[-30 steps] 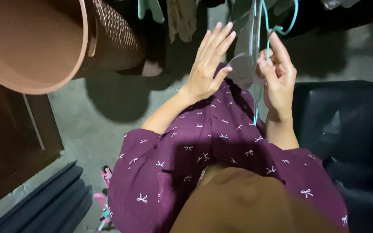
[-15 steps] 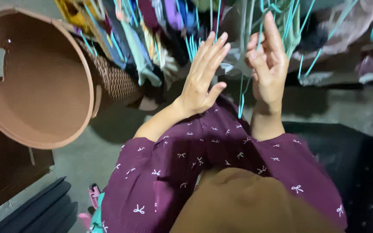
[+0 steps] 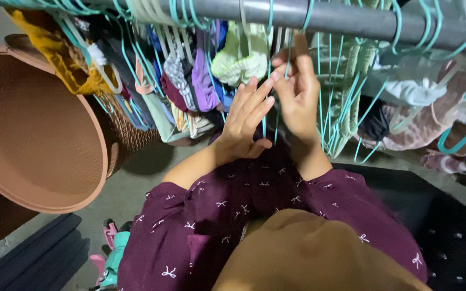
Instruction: The person hangs various items of clothing, including underwear, socks, and a top, onto plastic hangers and places them on a garment rack.
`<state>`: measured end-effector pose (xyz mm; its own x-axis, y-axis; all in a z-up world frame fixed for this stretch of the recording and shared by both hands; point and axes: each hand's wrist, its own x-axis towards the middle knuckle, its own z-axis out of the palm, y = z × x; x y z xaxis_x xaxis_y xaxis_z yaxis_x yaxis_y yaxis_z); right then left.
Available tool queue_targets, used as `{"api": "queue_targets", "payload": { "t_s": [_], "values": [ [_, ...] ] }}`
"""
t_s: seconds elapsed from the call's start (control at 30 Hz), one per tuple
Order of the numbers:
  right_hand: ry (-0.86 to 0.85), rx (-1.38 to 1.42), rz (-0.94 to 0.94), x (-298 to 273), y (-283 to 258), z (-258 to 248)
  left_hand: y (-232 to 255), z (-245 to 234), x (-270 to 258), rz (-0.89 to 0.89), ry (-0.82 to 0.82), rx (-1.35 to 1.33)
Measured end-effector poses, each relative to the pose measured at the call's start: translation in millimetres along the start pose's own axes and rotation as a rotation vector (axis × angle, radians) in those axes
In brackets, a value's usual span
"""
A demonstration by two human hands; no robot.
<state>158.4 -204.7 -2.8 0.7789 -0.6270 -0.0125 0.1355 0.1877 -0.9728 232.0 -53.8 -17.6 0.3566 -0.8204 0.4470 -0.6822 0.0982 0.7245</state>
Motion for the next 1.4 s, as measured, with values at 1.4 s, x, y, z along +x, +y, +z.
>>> {"api": "queue_targets", "payload": {
  "t_s": [1.4],
  "values": [
    [-0.86, -0.652, -0.563, -62.7, 41.5, 386.3, -55.1, -335.0, -303.8, -0.605, 0.392, 0.473]
  ]
}}
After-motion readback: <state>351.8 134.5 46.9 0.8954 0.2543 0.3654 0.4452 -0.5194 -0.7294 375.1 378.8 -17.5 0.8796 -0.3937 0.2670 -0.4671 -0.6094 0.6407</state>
